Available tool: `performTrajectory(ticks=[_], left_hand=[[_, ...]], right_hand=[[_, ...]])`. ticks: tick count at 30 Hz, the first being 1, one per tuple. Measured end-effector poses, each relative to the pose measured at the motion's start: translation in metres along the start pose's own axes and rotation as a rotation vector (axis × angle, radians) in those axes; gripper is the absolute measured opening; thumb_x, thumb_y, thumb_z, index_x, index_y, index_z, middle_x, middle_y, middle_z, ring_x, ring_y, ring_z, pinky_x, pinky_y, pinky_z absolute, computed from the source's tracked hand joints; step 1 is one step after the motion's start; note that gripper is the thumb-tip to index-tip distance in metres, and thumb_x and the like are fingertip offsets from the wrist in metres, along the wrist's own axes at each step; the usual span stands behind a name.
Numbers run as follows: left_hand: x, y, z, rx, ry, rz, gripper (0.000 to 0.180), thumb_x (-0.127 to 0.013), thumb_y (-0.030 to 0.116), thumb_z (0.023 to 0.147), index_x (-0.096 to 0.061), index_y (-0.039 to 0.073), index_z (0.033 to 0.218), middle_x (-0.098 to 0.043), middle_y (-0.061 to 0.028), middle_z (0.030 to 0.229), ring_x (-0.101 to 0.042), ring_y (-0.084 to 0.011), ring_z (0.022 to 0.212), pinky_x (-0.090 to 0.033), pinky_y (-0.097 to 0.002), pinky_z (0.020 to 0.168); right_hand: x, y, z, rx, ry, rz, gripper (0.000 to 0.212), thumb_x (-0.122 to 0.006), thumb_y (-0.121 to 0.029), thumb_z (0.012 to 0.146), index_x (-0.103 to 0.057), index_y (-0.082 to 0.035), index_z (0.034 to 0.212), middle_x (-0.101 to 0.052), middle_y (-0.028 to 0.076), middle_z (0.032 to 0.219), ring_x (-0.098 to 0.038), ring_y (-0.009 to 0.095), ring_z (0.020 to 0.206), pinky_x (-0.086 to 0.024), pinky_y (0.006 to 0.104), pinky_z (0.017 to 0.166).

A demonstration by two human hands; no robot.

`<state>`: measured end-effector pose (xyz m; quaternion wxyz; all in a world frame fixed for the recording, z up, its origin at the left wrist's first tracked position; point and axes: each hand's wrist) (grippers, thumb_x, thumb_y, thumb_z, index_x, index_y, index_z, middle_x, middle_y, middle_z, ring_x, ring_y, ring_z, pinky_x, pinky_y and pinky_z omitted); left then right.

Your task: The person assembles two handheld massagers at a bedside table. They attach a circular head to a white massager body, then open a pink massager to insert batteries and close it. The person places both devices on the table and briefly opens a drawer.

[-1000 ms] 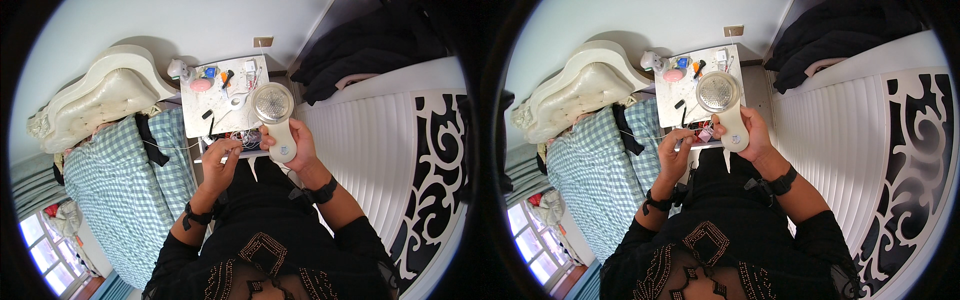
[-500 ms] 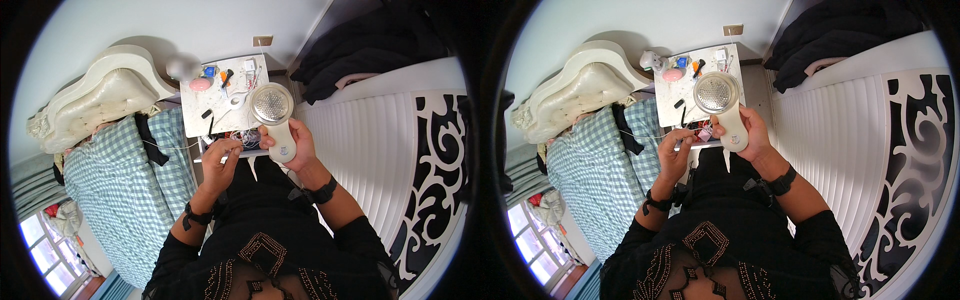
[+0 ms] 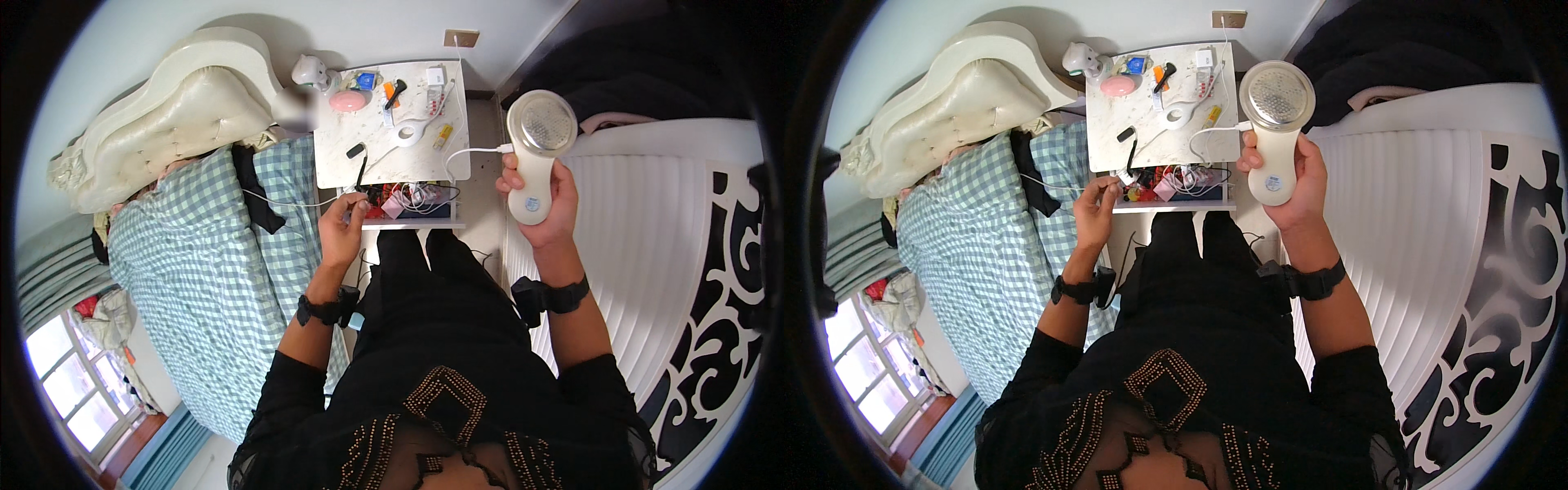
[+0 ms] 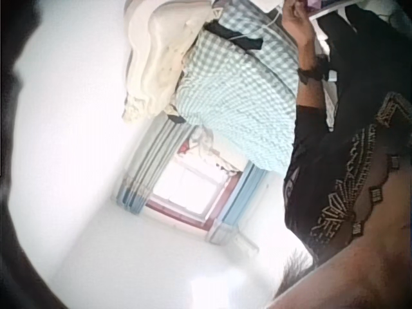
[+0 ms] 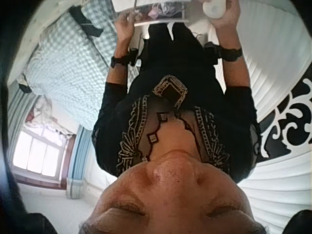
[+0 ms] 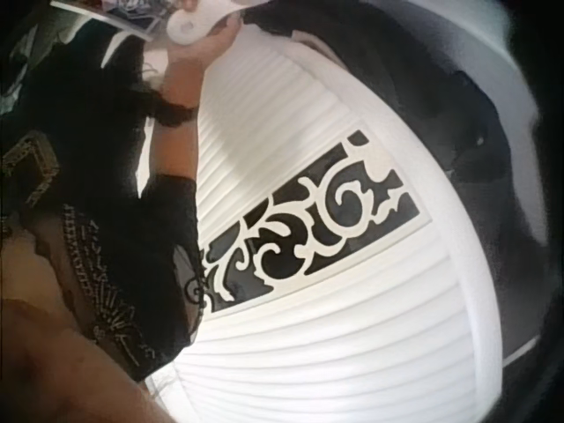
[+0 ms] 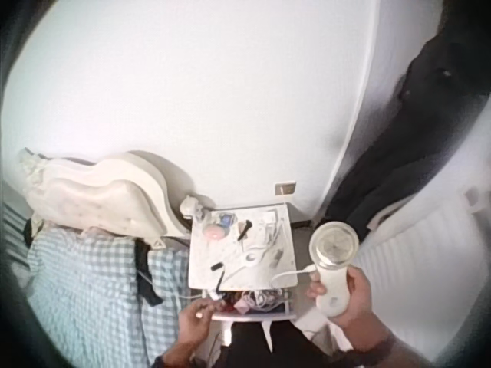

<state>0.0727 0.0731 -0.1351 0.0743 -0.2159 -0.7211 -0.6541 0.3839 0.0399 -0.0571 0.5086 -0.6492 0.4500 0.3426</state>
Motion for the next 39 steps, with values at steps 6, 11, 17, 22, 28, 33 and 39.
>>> performTrajectory(ticks=[6, 11, 17, 22, 28, 33, 39], left_hand=[[0.005, -0.098, -0.018, 0.329, -0.157, 0.354, 0.023, -0.06, 0.022, 0.089, -0.066, 0.005, 0.102, -0.069, -0.0145, 0.089, -0.067, -0.0258, 0.083, -0.051, -0.0348, 0.074], [0.0, -0.163, -0.045, 0.41, -0.332, 0.373, 0.025, -0.06, 0.023, 0.086, -0.066, 0.004, 0.102, -0.068, -0.0146, 0.09, -0.066, -0.0248, 0.085, -0.05, -0.0349, 0.077], [-0.02, -0.208, -0.048, 0.444, -0.456, 0.503, 0.031, -0.054, 0.03, 0.083, -0.067, 0.006, 0.099, -0.066, -0.0167, 0.098, -0.061, -0.0358, 0.096, -0.048, -0.041, 0.084], [-0.042, -0.241, -0.033, 0.364, -0.505, 0.638, 0.037, -0.061, 0.024, 0.079, -0.06, 0.006, 0.112, -0.061, -0.0177, 0.113, -0.057, -0.0371, 0.104, -0.046, -0.0445, 0.089], [-0.068, -0.297, -0.015, 0.239, -0.552, 0.82, 0.045, -0.062, 0.021, 0.078, -0.054, 0.008, 0.12, -0.053, -0.0098, 0.129, -0.046, -0.0275, 0.123, -0.036, -0.0535, 0.1], [-0.077, -0.34, -0.021, 0.093, -0.565, 0.917, 0.038, -0.055, 0.017, 0.083, -0.055, 0.009, 0.12, -0.055, -0.0086, 0.125, -0.047, -0.0262, 0.121, -0.034, -0.0546, 0.102], [-0.084, -0.373, -0.014, -0.038, -0.545, 0.966, 0.028, -0.051, 0.015, 0.084, -0.061, 0.008, 0.108, -0.063, -0.0094, 0.107, -0.059, -0.0272, 0.103, -0.044, -0.0465, 0.092]], right_hand=[[0.006, 0.004, -0.004, 0.022, 0.074, -0.036, 0.04, -0.031, -0.028, 0.094, -0.051, -0.001, 0.116, -0.057, 0.016, 0.097, -0.048, 0.018, 0.073, -0.038, 0.0337, 0.071], [0.027, 0.014, -0.004, -0.004, 0.104, -0.026, 0.041, -0.032, -0.029, 0.093, -0.051, 0.0, 0.114, -0.056, 0.017, 0.098, -0.048, 0.018, 0.072, -0.037, 0.0334, 0.07], [0.064, 0.038, -0.016, 0.001, 0.27, -0.004, 0.042, -0.035, -0.032, 0.092, -0.048, -0.002, 0.118, -0.054, 0.018, 0.1, -0.047, 0.019, 0.072, -0.036, 0.0336, 0.069], [0.099, 0.064, -0.024, 0.054, 0.318, 0.022, 0.042, -0.037, -0.032, 0.092, -0.047, -0.003, 0.121, -0.052, 0.018, 0.101, -0.046, 0.019, 0.072, -0.037, 0.0342, 0.069], [0.116, 0.109, -0.037, 0.118, 0.453, 0.085, 0.041, -0.039, -0.028, 0.091, -0.045, 0.001, 0.119, -0.05, 0.018, 0.102, -0.045, 0.018, 0.072, -0.037, 0.0322, 0.068], [0.121, 0.14, -0.044, 0.146, 0.469, 0.113, 0.042, -0.043, -0.032, 0.092, -0.042, 0.003, 0.116, -0.049, 0.016, 0.099, -0.044, 0.016, 0.071, -0.038, 0.0311, 0.067], [0.126, 0.157, -0.051, 0.139, 0.464, 0.07, 0.045, -0.043, -0.039, 0.094, -0.043, 0.001, 0.114, -0.049, 0.013, 0.099, -0.046, 0.014, 0.07, -0.038, 0.0301, 0.067]])
Point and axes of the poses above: each hand's wrist, its own z-axis towards the middle knuckle, its own x-axis out of the back of the hand, y = z × x
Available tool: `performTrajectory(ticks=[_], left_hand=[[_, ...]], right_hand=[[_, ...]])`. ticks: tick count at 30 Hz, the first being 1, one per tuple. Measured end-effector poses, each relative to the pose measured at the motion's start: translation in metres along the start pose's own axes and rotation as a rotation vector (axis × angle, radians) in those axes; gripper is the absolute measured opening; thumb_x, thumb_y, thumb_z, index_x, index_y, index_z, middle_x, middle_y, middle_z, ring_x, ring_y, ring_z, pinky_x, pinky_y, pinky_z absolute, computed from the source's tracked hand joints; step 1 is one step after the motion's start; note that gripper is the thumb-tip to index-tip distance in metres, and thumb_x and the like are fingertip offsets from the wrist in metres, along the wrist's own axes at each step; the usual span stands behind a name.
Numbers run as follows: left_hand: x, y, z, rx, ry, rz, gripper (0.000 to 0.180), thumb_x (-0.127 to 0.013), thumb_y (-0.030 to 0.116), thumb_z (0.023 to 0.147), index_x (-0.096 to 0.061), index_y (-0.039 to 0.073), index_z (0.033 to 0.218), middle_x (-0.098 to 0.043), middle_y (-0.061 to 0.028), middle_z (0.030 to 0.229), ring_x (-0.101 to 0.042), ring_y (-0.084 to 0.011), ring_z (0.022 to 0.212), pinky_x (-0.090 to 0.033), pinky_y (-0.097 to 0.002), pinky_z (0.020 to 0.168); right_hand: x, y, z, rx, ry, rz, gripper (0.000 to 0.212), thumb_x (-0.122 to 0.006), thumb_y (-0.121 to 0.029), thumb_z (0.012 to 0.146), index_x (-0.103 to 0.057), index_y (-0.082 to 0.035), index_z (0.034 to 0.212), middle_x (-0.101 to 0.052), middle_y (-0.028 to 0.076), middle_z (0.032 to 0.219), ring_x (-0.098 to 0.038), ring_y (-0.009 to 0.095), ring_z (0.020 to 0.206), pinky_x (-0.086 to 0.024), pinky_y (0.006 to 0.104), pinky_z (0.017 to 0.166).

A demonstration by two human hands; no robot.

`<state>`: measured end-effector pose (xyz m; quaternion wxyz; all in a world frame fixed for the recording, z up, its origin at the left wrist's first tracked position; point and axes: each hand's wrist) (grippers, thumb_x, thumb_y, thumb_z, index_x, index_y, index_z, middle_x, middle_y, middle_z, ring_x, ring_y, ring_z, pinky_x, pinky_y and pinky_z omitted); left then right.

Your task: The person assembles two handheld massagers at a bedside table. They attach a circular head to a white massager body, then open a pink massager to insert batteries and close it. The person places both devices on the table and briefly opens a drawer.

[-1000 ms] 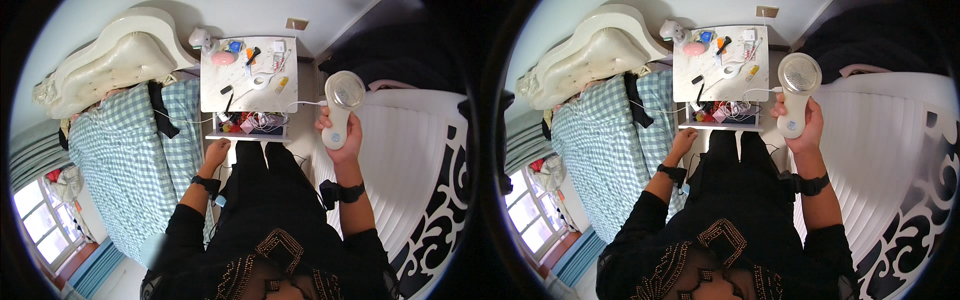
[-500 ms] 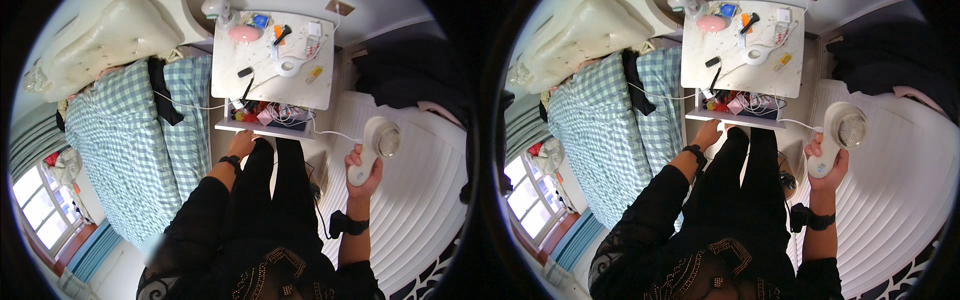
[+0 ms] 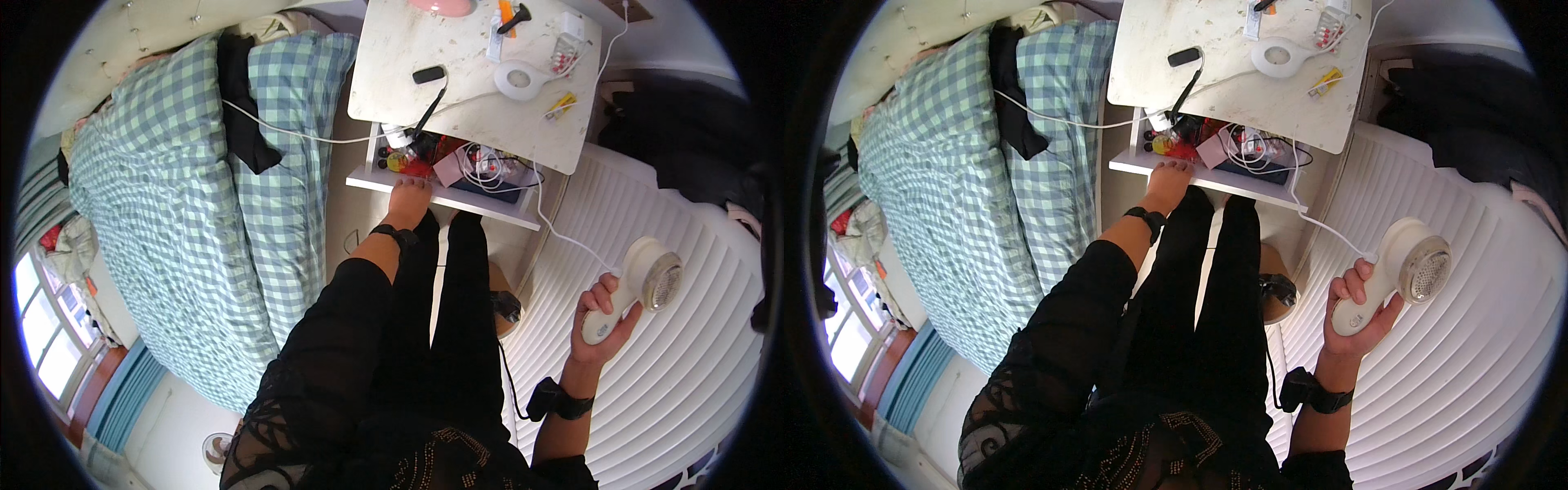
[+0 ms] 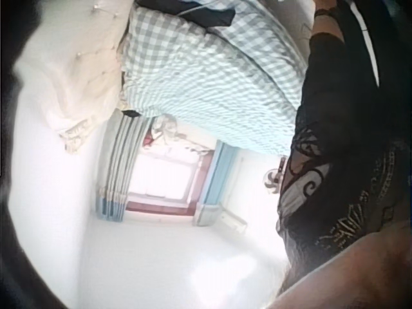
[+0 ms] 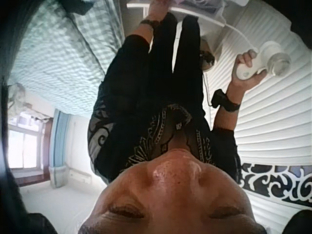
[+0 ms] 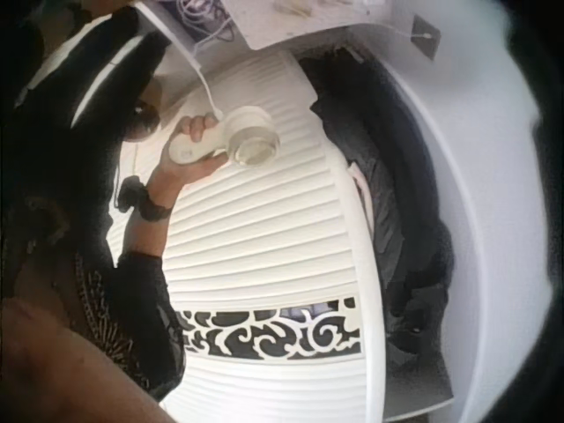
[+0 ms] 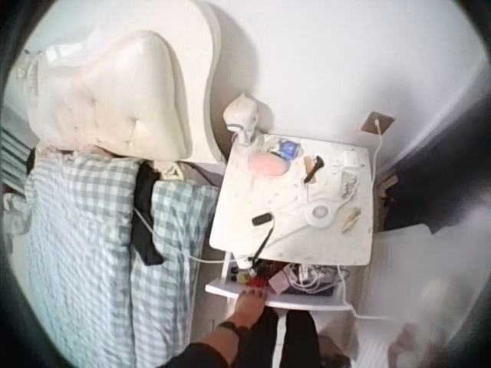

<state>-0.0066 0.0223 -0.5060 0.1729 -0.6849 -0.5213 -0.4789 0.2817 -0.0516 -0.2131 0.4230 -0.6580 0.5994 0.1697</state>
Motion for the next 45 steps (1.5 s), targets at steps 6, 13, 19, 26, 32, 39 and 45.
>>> performTrajectory(ticks=[6, 13, 19, 26, 32, 39, 45], left_hand=[[-0.016, 0.003, -0.011, -0.054, 0.07, 0.06, 0.026, -0.053, 0.017, 0.082, -0.063, 0.004, 0.102, -0.065, -0.0118, 0.099, -0.063, -0.0272, 0.093, -0.048, -0.0413, 0.08], [-0.028, 0.022, -0.035, -0.048, 0.059, 0.0, 0.022, -0.052, 0.015, 0.08, -0.061, 0.005, 0.098, -0.065, -0.0095, 0.096, -0.064, -0.0253, 0.092, -0.05, -0.0385, 0.074], [-0.027, 0.021, -0.035, -0.039, 0.065, -0.034, 0.02, -0.054, 0.016, 0.08, -0.062, 0.005, 0.095, -0.065, -0.0082, 0.09, -0.064, -0.0251, 0.088, -0.05, -0.0382, 0.071], [-0.031, 0.024, -0.034, 0.002, 0.07, -0.093, 0.017, -0.058, 0.016, 0.077, -0.064, 0.005, 0.089, -0.065, -0.0085, 0.088, -0.063, -0.0258, 0.087, -0.049, -0.0383, 0.071], [-0.035, 0.026, -0.032, 0.037, 0.054, -0.129, 0.016, -0.056, 0.014, 0.078, -0.065, 0.006, 0.088, -0.066, -0.0091, 0.09, -0.063, -0.0255, 0.087, -0.048, -0.038, 0.072], [-0.039, 0.024, -0.034, 0.037, 0.16, -0.165, 0.015, -0.054, 0.014, 0.078, -0.067, 0.008, 0.082, -0.067, -0.0075, 0.084, -0.064, -0.024, 0.082, -0.046, -0.037, 0.072], [-0.032, 0.025, -0.036, 0.045, 0.12, -0.168, 0.015, -0.054, 0.014, 0.078, -0.066, 0.008, 0.084, -0.066, -0.0071, 0.087, -0.063, -0.0245, 0.086, -0.047, -0.0365, 0.073]], right_hand=[[-0.002, 0.007, -0.004, 0.005, 0.025, -0.049, 0.046, -0.04, -0.041, 0.096, -0.043, 0.001, 0.113, -0.049, 0.013, 0.098, -0.047, 0.014, 0.068, -0.039, 0.0296, 0.066], [-0.006, 0.006, -0.002, -0.022, 0.034, -0.091, 0.045, -0.039, -0.04, 0.096, -0.044, 0.002, 0.111, -0.048, 0.012, 0.096, -0.046, 0.014, 0.067, -0.039, 0.0307, 0.065], [-0.011, 0.011, 0.002, -0.089, -0.047, -0.06, 0.044, -0.04, -0.038, 0.096, -0.041, 0.002, 0.113, -0.046, 0.011, 0.097, -0.047, 0.014, 0.071, -0.039, 0.031, 0.068], [-0.022, 0.018, 0.006, -0.16, -0.085, -0.056, 0.038, -0.038, -0.033, 0.097, -0.038, 0.001, 0.115, -0.045, 0.011, 0.099, -0.047, 0.015, 0.072, -0.039, 0.0309, 0.07], [-0.032, 0.032, 0.01, -0.149, -0.041, -0.126, 0.03, -0.037, -0.027, 0.098, -0.039, 0.0, 0.112, -0.046, 0.011, 0.099, -0.046, 0.014, 0.072, -0.038, 0.0307, 0.07], [-0.041, 0.049, 0.018, -0.183, -0.015, -0.171, 0.029, -0.039, -0.026, 0.097, -0.039, -0.001, 0.111, -0.046, 0.011, 0.099, -0.045, 0.015, 0.072, -0.038, 0.0311, 0.071], [-0.045, 0.057, 0.023, -0.194, -0.007, -0.181, 0.03, -0.038, -0.026, 0.097, -0.039, 0.0, 0.112, -0.046, 0.011, 0.099, -0.045, 0.015, 0.072, -0.038, 0.0313, 0.071]])
Point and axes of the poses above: each hand's wrist, its own z-axis towards the middle knuckle, its own x-axis out of the back of the hand, y = z × x
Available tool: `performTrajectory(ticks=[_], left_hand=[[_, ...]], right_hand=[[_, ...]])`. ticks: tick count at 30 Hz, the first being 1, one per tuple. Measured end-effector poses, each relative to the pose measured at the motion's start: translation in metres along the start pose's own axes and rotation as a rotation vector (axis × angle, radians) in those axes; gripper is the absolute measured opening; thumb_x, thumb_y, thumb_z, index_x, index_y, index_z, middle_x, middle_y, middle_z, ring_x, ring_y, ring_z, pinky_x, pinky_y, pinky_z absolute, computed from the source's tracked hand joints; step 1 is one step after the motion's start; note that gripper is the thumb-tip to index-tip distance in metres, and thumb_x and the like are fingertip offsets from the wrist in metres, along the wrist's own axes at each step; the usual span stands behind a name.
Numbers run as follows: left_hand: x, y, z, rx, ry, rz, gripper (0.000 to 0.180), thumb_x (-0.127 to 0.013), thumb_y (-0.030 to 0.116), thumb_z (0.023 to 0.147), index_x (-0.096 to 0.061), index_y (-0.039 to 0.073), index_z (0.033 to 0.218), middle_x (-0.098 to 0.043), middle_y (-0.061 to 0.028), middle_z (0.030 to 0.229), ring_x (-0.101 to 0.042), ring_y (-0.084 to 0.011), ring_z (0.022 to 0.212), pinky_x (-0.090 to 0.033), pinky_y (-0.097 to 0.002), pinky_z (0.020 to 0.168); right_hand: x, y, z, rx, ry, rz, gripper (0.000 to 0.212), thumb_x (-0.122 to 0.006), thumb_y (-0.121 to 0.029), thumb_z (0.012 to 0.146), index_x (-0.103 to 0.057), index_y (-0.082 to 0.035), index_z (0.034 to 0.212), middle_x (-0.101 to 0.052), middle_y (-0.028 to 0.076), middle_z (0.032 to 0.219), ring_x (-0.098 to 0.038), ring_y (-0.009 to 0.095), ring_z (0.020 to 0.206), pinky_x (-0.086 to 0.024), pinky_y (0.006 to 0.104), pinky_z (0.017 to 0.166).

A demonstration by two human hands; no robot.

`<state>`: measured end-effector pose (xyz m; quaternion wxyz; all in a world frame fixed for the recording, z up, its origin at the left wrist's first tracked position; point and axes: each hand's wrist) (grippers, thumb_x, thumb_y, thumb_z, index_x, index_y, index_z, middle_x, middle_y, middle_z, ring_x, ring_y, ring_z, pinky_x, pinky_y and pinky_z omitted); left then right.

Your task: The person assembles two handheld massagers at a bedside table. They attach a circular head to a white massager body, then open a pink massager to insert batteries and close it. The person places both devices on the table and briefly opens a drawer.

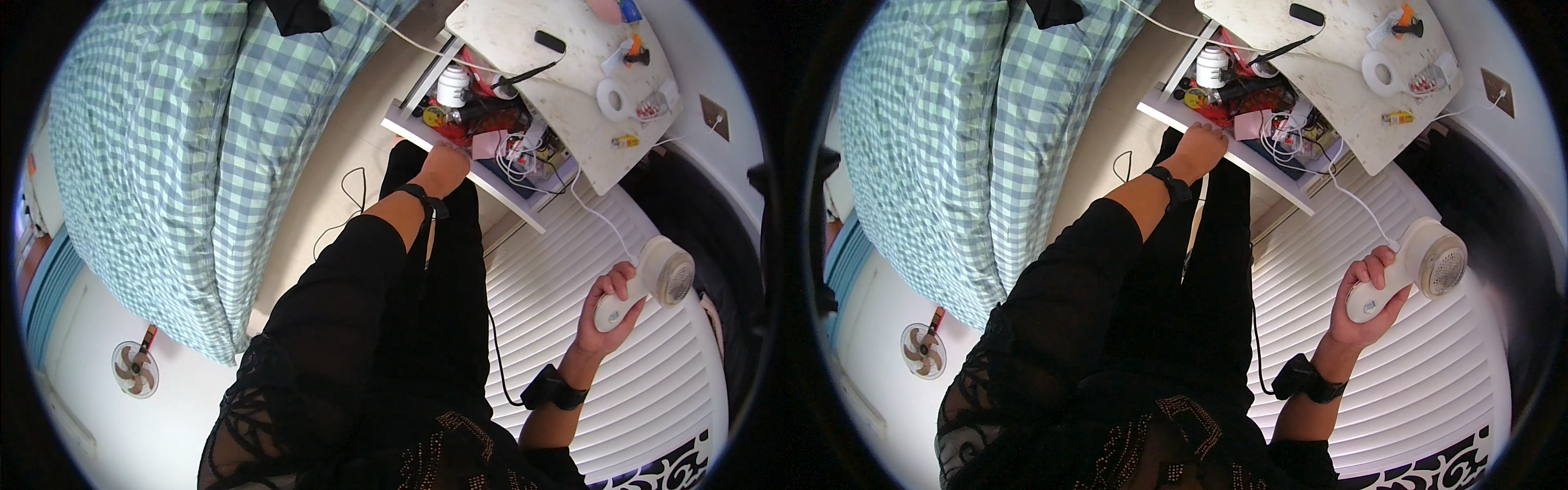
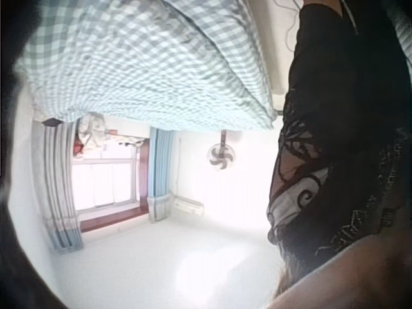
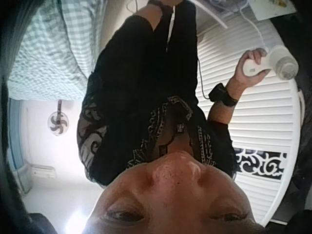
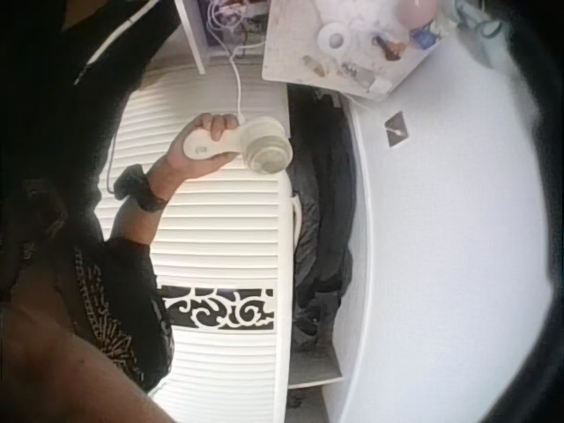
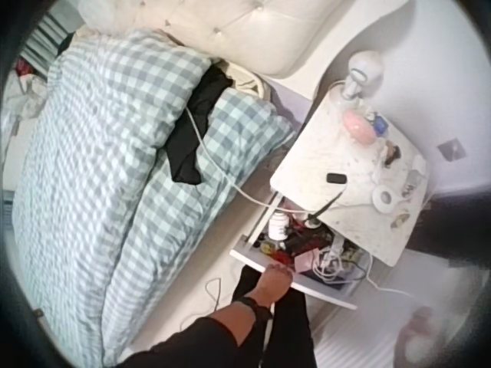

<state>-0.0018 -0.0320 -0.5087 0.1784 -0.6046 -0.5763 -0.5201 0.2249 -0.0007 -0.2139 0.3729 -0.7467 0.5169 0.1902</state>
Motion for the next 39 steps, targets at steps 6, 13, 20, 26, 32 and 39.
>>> performTrajectory(ticks=[6, 13, 20, 26, 32, 39], left_hand=[[-0.001, 0.0, 0.0, -0.005, 0.047, -0.009, 0.014, -0.055, 0.014, 0.077, -0.067, 0.009, 0.082, -0.067, -0.007, 0.084, -0.064, -0.0235, 0.082, -0.046, -0.0363, 0.072], [-0.003, -0.001, 0.0, -0.009, 0.008, -0.008, 0.014, -0.054, 0.014, 0.076, -0.065, 0.007, 0.08, -0.065, -0.0086, 0.085, -0.062, -0.0253, 0.084, -0.047, -0.0366, 0.071], [-0.002, 0.0, -0.001, -0.001, 0.05, -0.024, 0.015, -0.054, 0.014, 0.076, -0.065, 0.005, 0.081, -0.066, -0.0088, 0.085, -0.062, -0.025, 0.083, -0.046, -0.0362, 0.072], [0.0, -0.001, -0.003, -0.012, 0.043, -0.036, 0.015, -0.054, 0.013, 0.077, -0.066, 0.005, 0.082, -0.066, -0.0087, 0.086, -0.062, -0.0245, 0.084, -0.046, -0.0354, 0.073], [-0.007, -0.001, -0.002, -0.001, 0.083, -0.034, 0.015, -0.057, 0.013, 0.075, -0.071, 0.01, 0.078, -0.068, -0.0083, 0.081, -0.066, -0.0246, 0.081, -0.046, -0.0375, 0.069], [-0.011, -0.004, 0.0, -0.013, 0.134, -0.011, 0.013, -0.059, 0.014, 0.073, -0.072, 0.01, 0.076, -0.069, -0.0077, 0.078, -0.066, -0.0257, 0.08, -0.046, -0.0378, 0.068]], right_hand=[[0.001, -0.002, 0.001, 0.02, -0.005, -0.014, 0.029, -0.038, -0.026, 0.098, -0.039, 0.0, 0.112, -0.046, 0.011, 0.1, -0.045, 0.015, 0.072, -0.038, 0.0306, 0.07], [0.002, 0.002, 0.005, 0.009, 0.019, 0.001, 0.027, -0.039, -0.024, 0.097, -0.039, -0.001, 0.11, -0.046, 0.011, 0.099, -0.044, 0.016, 0.072, -0.038, 0.0299, 0.069], [-0.001, 0.008, 0.006, -0.014, 0.011, 0.007, 0.026, -0.037, -0.024, 0.097, -0.039, -0.001, 0.109, -0.046, 0.011, 0.098, -0.044, 0.016, 0.071, -0.037, 0.0298, 0.068], [-0.006, 0.012, 0.007, -0.024, 0.022, 0.0, 0.026, -0.037, -0.023, 0.097, -0.039, -0.001, 0.108, -0.046, 0.012, 0.098, -0.044, 0.017, 0.069, -0.037, 0.0301, 0.066], [-0.008, 0.018, 0.01, -0.03, 0.027, -0.007, 0.026, -0.036, -0.024, 0.096, -0.039, -0.001, 0.108, -0.045, 0.012, 0.097, -0.044, 0.017, 0.071, -0.037, 0.0301, 0.067], [0.002, -0.002, 0.054, -0.042, -0.005, -0.057, 0.035, -0.038, -0.028, 0.097, -0.036, 0.0, 0.117, -0.045, 0.013, 0.098, -0.044, 0.019, 0.076, -0.038, 0.0323, 0.071]])
Point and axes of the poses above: each hand's wrist, its own z-axis towards the middle knuckle, its own x-axis out of the back of the hand, y = z × x
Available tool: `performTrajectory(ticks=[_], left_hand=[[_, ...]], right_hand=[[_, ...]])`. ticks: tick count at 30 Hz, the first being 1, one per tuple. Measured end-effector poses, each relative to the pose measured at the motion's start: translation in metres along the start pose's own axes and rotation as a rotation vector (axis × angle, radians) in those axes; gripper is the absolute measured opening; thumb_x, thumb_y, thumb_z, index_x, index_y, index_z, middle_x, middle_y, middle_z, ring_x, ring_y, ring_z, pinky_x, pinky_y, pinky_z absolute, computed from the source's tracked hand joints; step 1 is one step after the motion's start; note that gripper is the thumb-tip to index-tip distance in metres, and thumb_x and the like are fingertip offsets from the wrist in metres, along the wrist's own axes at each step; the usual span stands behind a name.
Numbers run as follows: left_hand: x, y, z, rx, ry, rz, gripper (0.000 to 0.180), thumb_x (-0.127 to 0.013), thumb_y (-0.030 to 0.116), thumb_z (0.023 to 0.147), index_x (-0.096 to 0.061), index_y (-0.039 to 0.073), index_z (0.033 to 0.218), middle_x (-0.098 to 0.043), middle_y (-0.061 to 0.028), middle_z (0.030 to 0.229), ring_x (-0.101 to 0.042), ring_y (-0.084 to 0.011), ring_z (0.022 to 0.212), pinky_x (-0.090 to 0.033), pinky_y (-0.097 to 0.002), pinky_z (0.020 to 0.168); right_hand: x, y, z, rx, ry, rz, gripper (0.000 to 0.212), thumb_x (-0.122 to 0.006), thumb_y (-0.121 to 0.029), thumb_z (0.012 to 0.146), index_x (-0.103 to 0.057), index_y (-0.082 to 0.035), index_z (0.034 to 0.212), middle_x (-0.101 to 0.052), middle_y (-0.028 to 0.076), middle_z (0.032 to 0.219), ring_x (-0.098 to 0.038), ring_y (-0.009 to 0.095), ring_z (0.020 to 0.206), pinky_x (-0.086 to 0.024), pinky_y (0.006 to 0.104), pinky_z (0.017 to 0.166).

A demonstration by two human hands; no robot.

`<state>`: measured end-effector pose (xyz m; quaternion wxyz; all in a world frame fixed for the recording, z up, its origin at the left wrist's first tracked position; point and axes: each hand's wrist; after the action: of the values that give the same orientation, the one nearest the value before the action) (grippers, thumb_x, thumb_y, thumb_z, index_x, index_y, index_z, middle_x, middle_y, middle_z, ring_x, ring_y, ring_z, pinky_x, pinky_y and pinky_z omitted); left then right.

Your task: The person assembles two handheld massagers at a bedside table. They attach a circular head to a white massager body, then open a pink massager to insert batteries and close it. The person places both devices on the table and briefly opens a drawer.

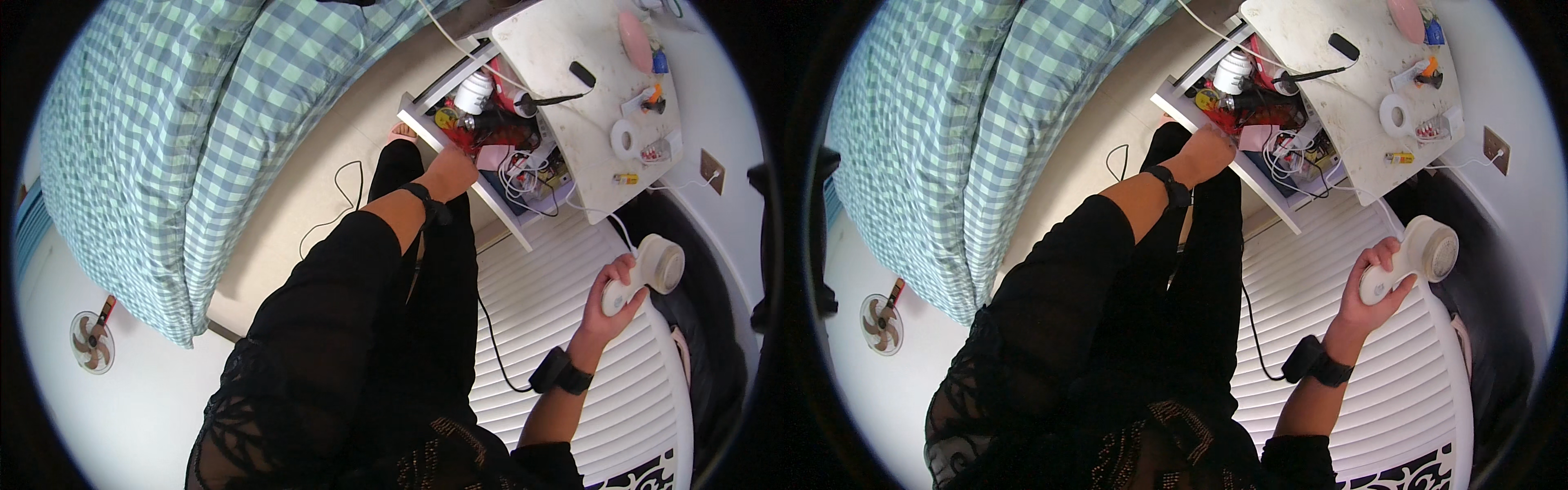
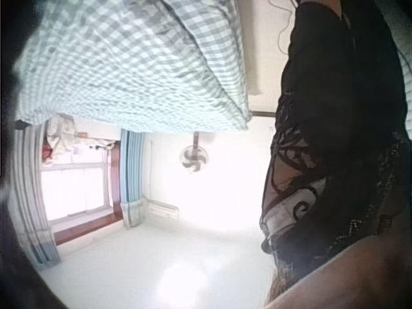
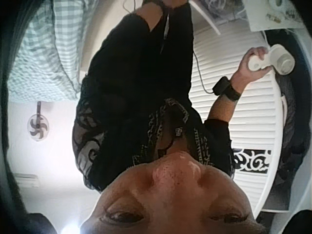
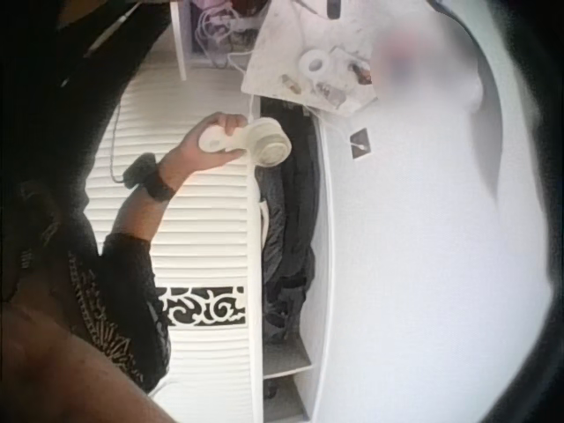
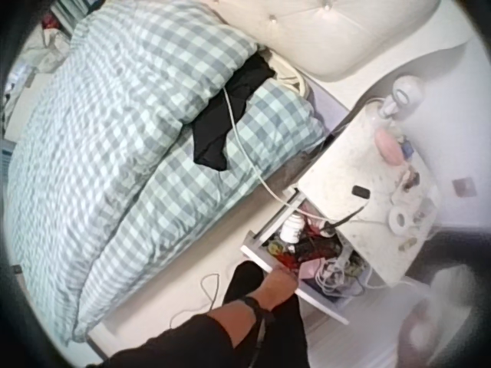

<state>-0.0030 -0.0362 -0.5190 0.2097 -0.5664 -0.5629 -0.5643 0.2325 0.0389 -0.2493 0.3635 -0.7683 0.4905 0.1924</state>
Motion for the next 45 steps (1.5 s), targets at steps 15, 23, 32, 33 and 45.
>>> performTrajectory(ticks=[15, 23, 32, 33, 45], left_hand=[[0.048, 0.003, 0.075, 0.129, 0.549, -0.201, 0.037, -0.063, 0.03, 0.076, -0.064, 0.005, 0.103, -0.061, -0.0117, 0.11, -0.053, -0.0281, 0.109, -0.038, -0.0446, 0.098], [0.033, -0.003, 0.146, 0.283, 0.128, 0.005, 0.044, -0.054, 0.02, 0.082, -0.056, 0.005, 0.124, -0.06, -0.0133, 0.118, -0.043, -0.0326, 0.126, -0.02, -0.0626, 0.106], [0.032, -0.016, 0.144, 0.083, 0.303, -0.024, 0.034, -0.054, 0.012, 0.08, -0.062, 0.014, 0.113, -0.059, -0.0047, 0.116, -0.061, -0.0263, 0.102, -0.033, -0.0522, 0.103], [0.035, -0.018, 0.138, 0.026, 0.186, -0.128, 0.029, -0.054, 0.012, 0.081, -0.063, 0.016, 0.108, -0.06, -0.002, 0.112, -0.063, -0.024, 0.097, -0.034, -0.0511, 0.102], [0.109, 0.033, 0.024, -0.336, 0.226, -0.44, 0.05, -0.065, 0.008, 0.076, -0.054, 0.02, 0.123, -0.054, -0.0066, 0.125, -0.048, -0.0234, 0.123, -0.037, -0.0462, 0.102]], right_hand=[[0.093, -0.069, 0.157, -0.062, -0.07, -0.406, 0.054, -0.035, -0.038, 0.1, -0.031, -0.002, 0.14, -0.049, 0.019, 0.132, -0.058, 0.025, 0.106, -0.048, 0.0397, 0.089], [0.105, -0.084, 0.213, -0.088, -0.086, -0.679, 0.056, -0.037, -0.044, 0.099, -0.037, -0.003, 0.137, -0.054, 0.016, 0.126, -0.059, 0.027, 0.105, -0.05, 0.0386, 0.085], [0.1, -0.076, 0.216, 0.07, 0.213, -1.02, 0.053, -0.037, -0.039, 0.1, -0.036, -0.001, 0.137, -0.054, 0.018, 0.125, -0.056, 0.03, 0.111, -0.049, 0.0397, 0.087], [0.099, -0.076, 0.214, 0.048, 0.252, -1.064, 0.054, -0.038, -0.039, 0.1, -0.036, 0.0, 0.137, -0.054, 0.018, 0.125, -0.055, 0.029, 0.112, -0.048, 0.0397, 0.088], [0.092, -0.05, 0.12, 0.428, 0.31, -1.332, 0.036, -0.051, -0.018, 0.093, -0.052, -0.002, 0.125, -0.059, 0.011, 0.116, -0.056, 0.019, 0.106, -0.044, 0.0304, 0.085]])
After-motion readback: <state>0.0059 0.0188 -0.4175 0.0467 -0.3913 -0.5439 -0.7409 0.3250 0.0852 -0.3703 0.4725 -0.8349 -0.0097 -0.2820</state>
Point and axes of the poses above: each hand's wrist, its own z-axis towards the middle knuckle, its own x-axis out of the back of the hand, y = z × x
